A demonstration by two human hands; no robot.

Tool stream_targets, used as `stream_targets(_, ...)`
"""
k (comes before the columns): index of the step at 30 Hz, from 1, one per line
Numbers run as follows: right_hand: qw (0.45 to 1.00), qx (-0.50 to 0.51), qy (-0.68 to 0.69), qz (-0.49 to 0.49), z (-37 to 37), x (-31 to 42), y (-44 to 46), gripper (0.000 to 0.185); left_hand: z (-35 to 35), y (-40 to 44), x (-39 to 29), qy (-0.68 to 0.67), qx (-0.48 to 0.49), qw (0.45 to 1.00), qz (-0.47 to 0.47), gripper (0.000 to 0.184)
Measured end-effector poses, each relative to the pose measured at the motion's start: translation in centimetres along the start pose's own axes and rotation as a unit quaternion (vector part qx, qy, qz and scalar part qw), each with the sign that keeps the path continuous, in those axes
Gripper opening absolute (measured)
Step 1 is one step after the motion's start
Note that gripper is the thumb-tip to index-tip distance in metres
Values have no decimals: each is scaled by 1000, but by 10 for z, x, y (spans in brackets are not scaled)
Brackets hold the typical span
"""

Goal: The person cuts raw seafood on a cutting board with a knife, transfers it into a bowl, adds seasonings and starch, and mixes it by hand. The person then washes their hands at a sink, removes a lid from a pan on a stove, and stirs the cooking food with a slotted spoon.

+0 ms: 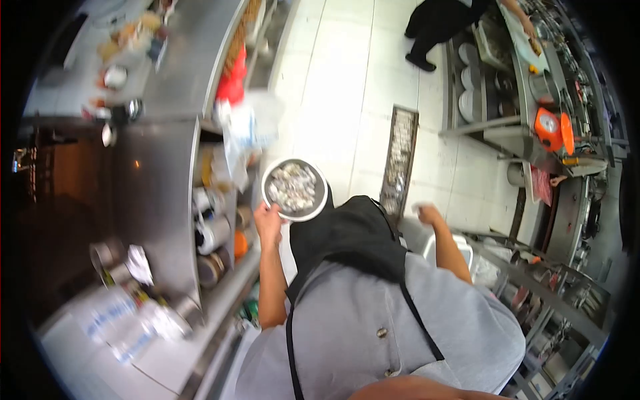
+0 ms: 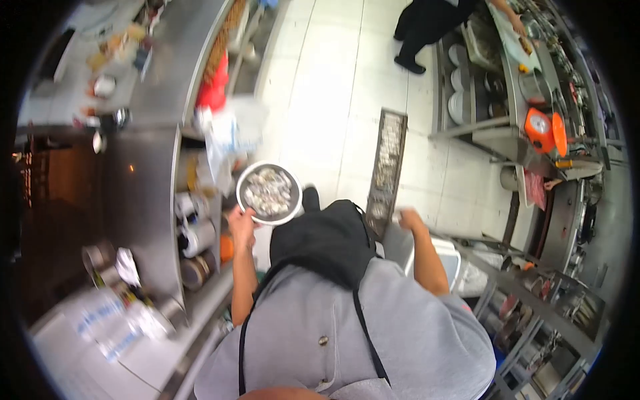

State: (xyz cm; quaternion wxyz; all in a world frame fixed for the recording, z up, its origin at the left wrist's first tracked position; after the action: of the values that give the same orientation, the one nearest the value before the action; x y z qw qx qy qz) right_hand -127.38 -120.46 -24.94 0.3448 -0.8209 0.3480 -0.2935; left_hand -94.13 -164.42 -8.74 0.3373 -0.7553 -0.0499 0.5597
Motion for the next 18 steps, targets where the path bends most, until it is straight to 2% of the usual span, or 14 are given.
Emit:
stream_targets(1, 993, -80, -33, -79, 24, -27, 0, 33, 16, 21, -27, 1, 19, 1000, 4, 17)
stream_targets(2, 991, 54, 103, 60, 31, -44, -7, 34, 35, 44, -54, 3, 39, 999, 9, 17)
stream_targets(3, 963, 118, 216, 107, 33, -51, -13, 37, 53, 71, -79, 2, 51, 999, 12, 17)
stream_targets(4, 925, 154, 328, 116, 71, -86, 5, 37, 71, 98, -103, 4, 62, 998, 13, 16)
stream_targets(5, 949, 177, 243, 96, 144, -132, 47, 16, 89, 124, -128, 18, 61, 998, 14, 15)
stream_targets(7, 920, 175, 306, 173, 38, -72, 34, 13, 127, 180, -172, 6, 77, 997, 6, 17)
stream_targets(8, 902, 169, 336, 211, -42, -18, 16, 13, 146, 207, -190, -5, 91, 996, 5, 18)
stream_targets(11, 850, 271, 391, 226, -82, -24, 132, 18, 199, 274, -261, 12, 61, 998, 4, 21)
stream_targets(12, 882, 224, 357, 210, -140, -23, 192, 21, 219, 289, -288, -32, 53, 998, -4, 22)
stream_targets(14, 855, 203, 417, 231, -181, -48, 326, 29, 241, 326, -326, -38, 60, 997, 13, 23)
stream_targets(15, 957, 130, 231, 121, -274, -25, 381, 28, 252, 346, -347, -40, 57, 997, 19, 23)
stream_targets(16, 998, 18, 0, 55, -373, 3, 431, 27, 263, 360, -372, -41, 55, 997, 20, 23)
stream_targets(17, 1000, -27, -2, -5, -472, 40, 457, 27, 278, 375, -403, -55, 54, 997, 29, 23)
stream_targets(18, 991, -122, 44, -40, -561, 71, 482, 30, 292, 389, -431, -70, 54, 995, 36, 23)
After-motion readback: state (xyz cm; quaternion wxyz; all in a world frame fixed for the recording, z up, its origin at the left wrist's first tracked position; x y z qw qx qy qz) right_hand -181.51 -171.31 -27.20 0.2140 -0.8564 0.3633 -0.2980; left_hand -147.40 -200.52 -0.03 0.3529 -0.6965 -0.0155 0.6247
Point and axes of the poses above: each hand's wrist, its own y-axis towards the middle knuckle, its own z-axis out of the palm, x = y × z, the point moved 5 cm from there along y, towards the middle knuckle, and after that the axes turned 4 degrees about x, right-handed, at the moved point
